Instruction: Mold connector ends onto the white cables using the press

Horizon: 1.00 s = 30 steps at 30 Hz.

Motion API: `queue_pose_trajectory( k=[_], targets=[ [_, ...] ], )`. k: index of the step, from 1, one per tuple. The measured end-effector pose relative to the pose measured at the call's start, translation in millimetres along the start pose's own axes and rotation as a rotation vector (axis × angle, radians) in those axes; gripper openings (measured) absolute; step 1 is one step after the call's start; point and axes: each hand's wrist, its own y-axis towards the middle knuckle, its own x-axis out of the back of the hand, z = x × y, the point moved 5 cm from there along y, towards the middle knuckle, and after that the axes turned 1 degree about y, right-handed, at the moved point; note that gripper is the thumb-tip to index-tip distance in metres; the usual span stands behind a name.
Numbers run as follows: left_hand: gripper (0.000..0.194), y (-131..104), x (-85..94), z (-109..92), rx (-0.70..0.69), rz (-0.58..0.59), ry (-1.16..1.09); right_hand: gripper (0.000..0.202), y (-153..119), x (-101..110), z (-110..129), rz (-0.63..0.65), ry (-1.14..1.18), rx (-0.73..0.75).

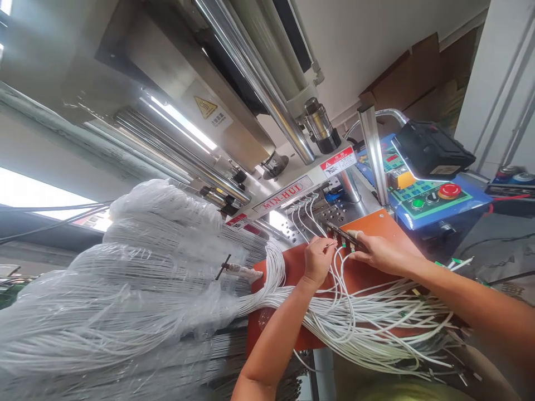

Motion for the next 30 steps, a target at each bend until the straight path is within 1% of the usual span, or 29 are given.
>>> queue_pose_trajectory(
  k=[5, 10, 16, 20, 24, 30],
  targets=[
    [0.015, -0.5, -5.3, 1.7, -0.082, 0.038, 0.063, 0.028, 0.1, 0.3, 0.7, -0.002, 0.025, 0.017],
    [0.015, -1.2, -5.7, 0.7, -0.118, -0.004, 0.085, 0.03, -0.6, 2.9, 3.5, 0.007, 0.02, 0.021],
    [0.017, -2.4, -6.0, -2.6, -0.151, -0.015, 0.091, 0.035, 0.5, 2.1, 0.8, 0.014, 0.042, 0.043],
    [0.019, -3.3, -6.6, -4.7, -0.193, -0.024, 0.102, 0.031, 1.5, 0.2, -1.9, 0.005, 0.041, 0.023],
    [0.019, -3.1, -6.3, -3.6, -0.228, -0.078, 0.104, 0.029, 1.4, -0.1, -1.8, 0.001, 0.044, 0.03],
    [0.017, -1.9, -7.3, -2.4, -0.245, -0.085, 0.101, 0.033, 1.5, 0.8, -3.4, 0.018, 0.053, 0.031]
  ],
)
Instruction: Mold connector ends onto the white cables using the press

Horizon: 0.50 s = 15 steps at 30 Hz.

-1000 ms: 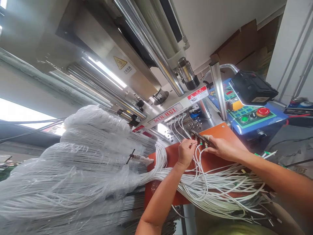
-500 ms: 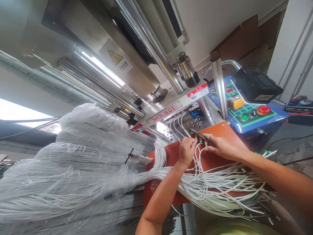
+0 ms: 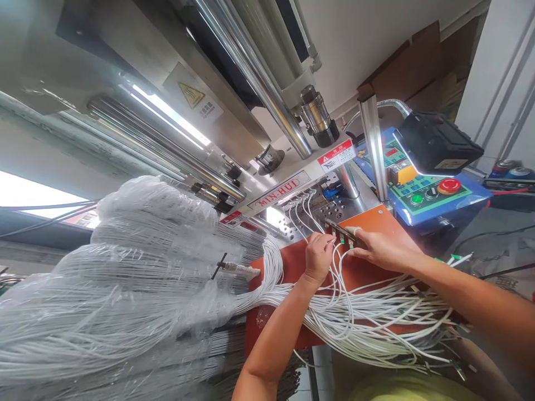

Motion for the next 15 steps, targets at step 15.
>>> queue_pose_trajectory(
  k=[15],
  targets=[
    [0.018, -0.1, 1.2, -2.9, -0.013, 0.005, 0.011, 0.042, -0.9, 2.5, 2.5, -0.023, 0.041, -0.011]
  ],
)
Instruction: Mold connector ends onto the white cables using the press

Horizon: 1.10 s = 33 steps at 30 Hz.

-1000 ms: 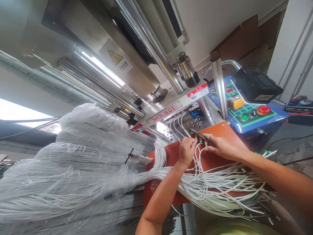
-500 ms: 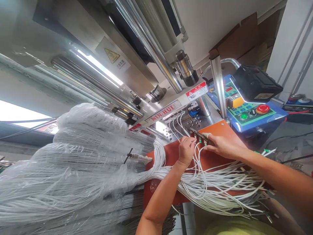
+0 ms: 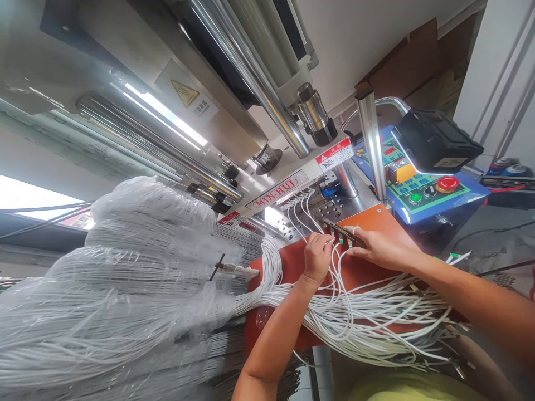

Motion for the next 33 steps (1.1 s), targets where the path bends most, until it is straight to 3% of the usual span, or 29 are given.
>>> queue_pose_trajectory(
  k=[13, 18, 24, 33],
  targets=[
    [0.016, -1.2, -0.6, 2.3, -0.011, -0.025, -0.015, 0.054, 0.4, 3.4, 3.3, 0.011, -0.026, 0.016],
    [0.016, -1.4, -0.6, 0.8, -0.014, -0.018, -0.011, 0.045, 0.7, 2.7, 0.1, 0.015, -0.006, 0.005],
    [0.018, -1.8, -1.5, 2.4, -0.007, -0.026, -0.012, 0.049, 0.7, 4.0, 2.9, 0.021, 0.002, 0.006],
    [0.019, -0.7, -3.1, 4.7, 0.017, -0.032, 0.018, 0.031, 0.3, -0.4, -1.1, 0.023, -0.044, -0.001]
  ],
)
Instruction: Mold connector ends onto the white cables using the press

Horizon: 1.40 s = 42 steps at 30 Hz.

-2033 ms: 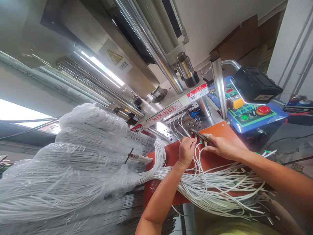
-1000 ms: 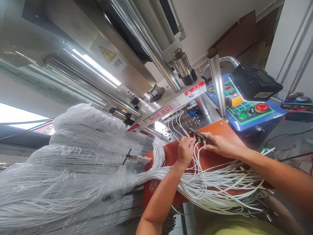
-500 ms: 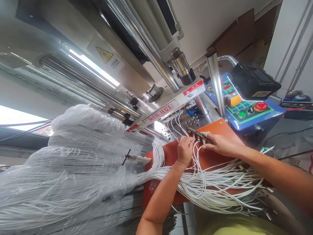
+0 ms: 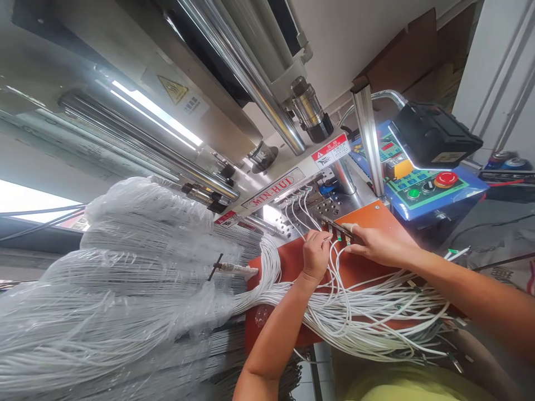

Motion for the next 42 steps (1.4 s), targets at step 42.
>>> queue_pose_trajectory(
  k=[42],
  targets=[
    [0.009, 23.8, 4.9, 38.3, 0.114, -0.013, -0.142, 0.041, -1.3, 10.9, 11.3, 0.054, 0.072, -0.076]
  ],
)
